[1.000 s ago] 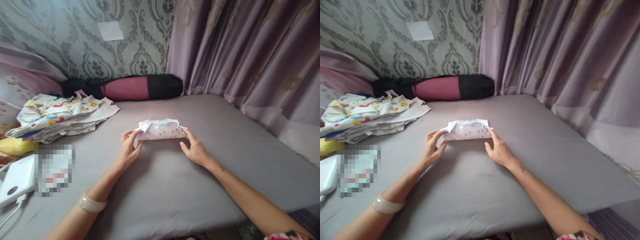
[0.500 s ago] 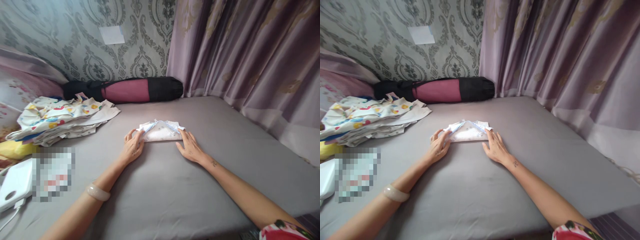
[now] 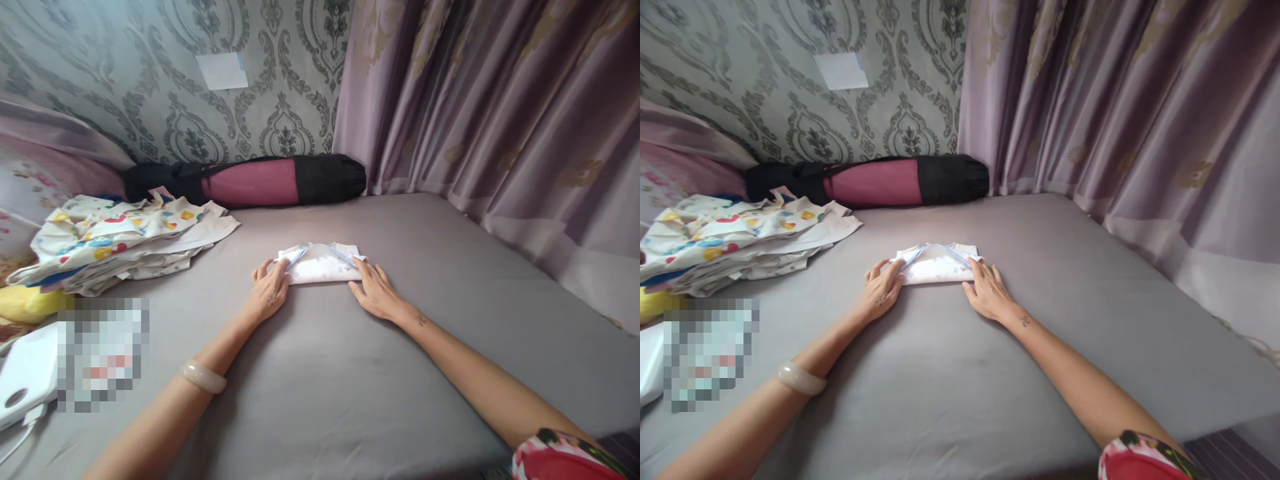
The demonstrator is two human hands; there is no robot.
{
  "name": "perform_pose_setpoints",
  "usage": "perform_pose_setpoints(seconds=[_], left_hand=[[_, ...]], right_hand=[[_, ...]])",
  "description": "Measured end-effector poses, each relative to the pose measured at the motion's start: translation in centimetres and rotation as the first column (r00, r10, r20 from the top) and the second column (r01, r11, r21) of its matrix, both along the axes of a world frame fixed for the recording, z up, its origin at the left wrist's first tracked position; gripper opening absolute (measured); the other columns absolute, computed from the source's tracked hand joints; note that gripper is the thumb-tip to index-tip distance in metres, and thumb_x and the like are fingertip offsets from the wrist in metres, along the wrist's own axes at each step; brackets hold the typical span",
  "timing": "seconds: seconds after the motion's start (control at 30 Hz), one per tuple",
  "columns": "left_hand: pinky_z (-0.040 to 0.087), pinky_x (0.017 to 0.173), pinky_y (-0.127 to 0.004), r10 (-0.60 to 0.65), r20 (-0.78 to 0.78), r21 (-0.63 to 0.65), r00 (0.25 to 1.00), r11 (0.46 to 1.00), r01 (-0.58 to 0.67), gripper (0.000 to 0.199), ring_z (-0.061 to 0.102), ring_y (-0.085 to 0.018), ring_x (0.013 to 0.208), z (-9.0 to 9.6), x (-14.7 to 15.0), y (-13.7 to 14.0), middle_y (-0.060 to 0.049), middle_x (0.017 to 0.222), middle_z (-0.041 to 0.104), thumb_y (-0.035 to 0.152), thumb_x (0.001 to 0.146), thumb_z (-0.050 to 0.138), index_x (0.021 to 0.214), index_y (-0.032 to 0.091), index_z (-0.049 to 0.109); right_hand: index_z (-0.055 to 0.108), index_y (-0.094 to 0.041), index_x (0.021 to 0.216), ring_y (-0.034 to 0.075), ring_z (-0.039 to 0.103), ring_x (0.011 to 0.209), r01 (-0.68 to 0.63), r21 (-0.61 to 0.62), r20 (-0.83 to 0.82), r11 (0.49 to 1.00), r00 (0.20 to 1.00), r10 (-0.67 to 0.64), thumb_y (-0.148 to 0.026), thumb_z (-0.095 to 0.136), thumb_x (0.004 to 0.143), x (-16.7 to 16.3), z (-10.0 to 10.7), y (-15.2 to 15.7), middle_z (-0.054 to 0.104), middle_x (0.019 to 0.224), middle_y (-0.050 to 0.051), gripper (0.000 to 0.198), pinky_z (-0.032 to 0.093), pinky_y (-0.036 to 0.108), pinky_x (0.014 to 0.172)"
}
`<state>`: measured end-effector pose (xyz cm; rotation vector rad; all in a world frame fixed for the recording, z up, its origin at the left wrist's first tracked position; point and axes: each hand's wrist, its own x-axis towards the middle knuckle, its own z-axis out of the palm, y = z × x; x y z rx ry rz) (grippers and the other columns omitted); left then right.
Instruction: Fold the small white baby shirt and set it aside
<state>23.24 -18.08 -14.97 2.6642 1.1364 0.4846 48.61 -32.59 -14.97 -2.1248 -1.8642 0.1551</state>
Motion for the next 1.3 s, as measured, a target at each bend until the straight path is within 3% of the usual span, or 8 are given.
perform_pose_setpoints(seconds=[0.23,0.4,0.57,0.77,1.07,1.2,1.3], left_hand=[[0.023,0.112,-0.053,0.037,-0.046,-0.051,0.998,0.998,-0.039,0.052,0.030,-0.033,0.141,0.0,0.5,0.1,-0.011,0.139,0.057,0.034,0.098,0.027,0.147,0.018,0.034],[0.025,0.112,-0.052,0.064,-0.074,-0.043,0.995,0.997,-0.067,0.057,0.032,-0.032,0.140,0.0,0.8,0.3,-0.013,0.147,0.049,0.036,0.098,0.027,0.152,0.016,0.025],[0.024,0.111,-0.054,0.095,-0.118,-0.029,0.988,0.995,-0.099,0.057,0.034,-0.034,0.138,0.3,1.1,0.5,-0.010,0.148,0.048,0.038,0.098,0.025,0.152,0.020,0.028],[0.030,0.106,-0.056,0.126,-0.152,0.010,0.980,0.992,-0.126,0.055,0.040,-0.037,0.133,0.2,1.7,0.8,-0.011,0.152,0.042,0.045,0.099,0.023,0.147,0.024,0.040],[0.038,0.096,-0.056,0.199,-0.230,0.072,0.953,0.980,-0.187,0.046,0.053,-0.035,0.114,1.3,3.0,2.1,-0.014,0.123,0.061,0.048,0.097,0.030,0.124,0.025,0.059],[0.032,0.103,-0.058,0.222,-0.177,0.167,0.959,0.967,-0.193,0.046,0.042,-0.040,0.130,1.6,5.1,2.5,-0.021,0.136,0.052,0.045,0.097,0.033,0.109,0.016,0.067],[0.027,0.110,-0.054,0.089,-0.122,0.206,0.989,0.977,-0.062,0.042,0.034,-0.035,0.139,1.6,7.2,2.1,-0.017,0.146,0.047,0.036,0.098,0.032,0.122,0.015,0.060]], right_hand=[[0.014,-0.009,0.154,0.028,0.027,0.146,-0.002,-0.007,0.017,1.000,1.000,0.002,-0.037,0.029,0.098,0.4,-0.5,0.6,0.033,0.155,0.020,0.064,0.021,0.053,0.117],[0.007,-0.010,0.156,0.028,0.027,0.146,0.000,-0.011,0.033,1.000,0.999,0.000,-0.036,0.029,0.098,0.8,-1.0,1.0,0.031,0.156,0.020,0.067,0.022,0.054,0.117],[-0.001,-0.013,0.157,0.028,0.028,0.145,0.004,0.003,0.033,1.000,0.999,-0.004,-0.034,0.030,0.098,0.9,-1.0,1.4,0.031,0.157,0.018,0.070,0.023,0.054,0.116],[0.011,-0.014,0.157,0.026,0.023,0.147,0.001,-0.047,-0.007,0.999,1.000,-0.001,-0.039,0.024,0.099,1.2,-0.5,2.0,0.023,0.160,0.014,0.064,0.018,0.055,0.118],[0.029,-0.018,0.153,0.027,0.020,0.148,0.037,-0.154,0.019,0.987,0.999,-0.035,-0.042,0.022,0.100,2.0,0.3,4.2,0.022,0.161,0.012,0.059,0.015,0.058,0.117],[0.033,-0.013,0.151,0.030,0.020,0.148,0.065,-0.168,0.054,0.984,0.997,-0.057,-0.043,0.022,0.100,1.1,1.2,5.6,0.024,0.160,0.016,0.059,0.014,0.061,0.116],[0.035,-0.010,0.150,0.028,0.019,0.148,0.028,-0.115,0.051,0.993,0.998,-0.022,-0.039,0.022,0.101,-0.6,1.8,6.9,0.027,0.159,0.016,0.059,0.012,0.056,0.118]])
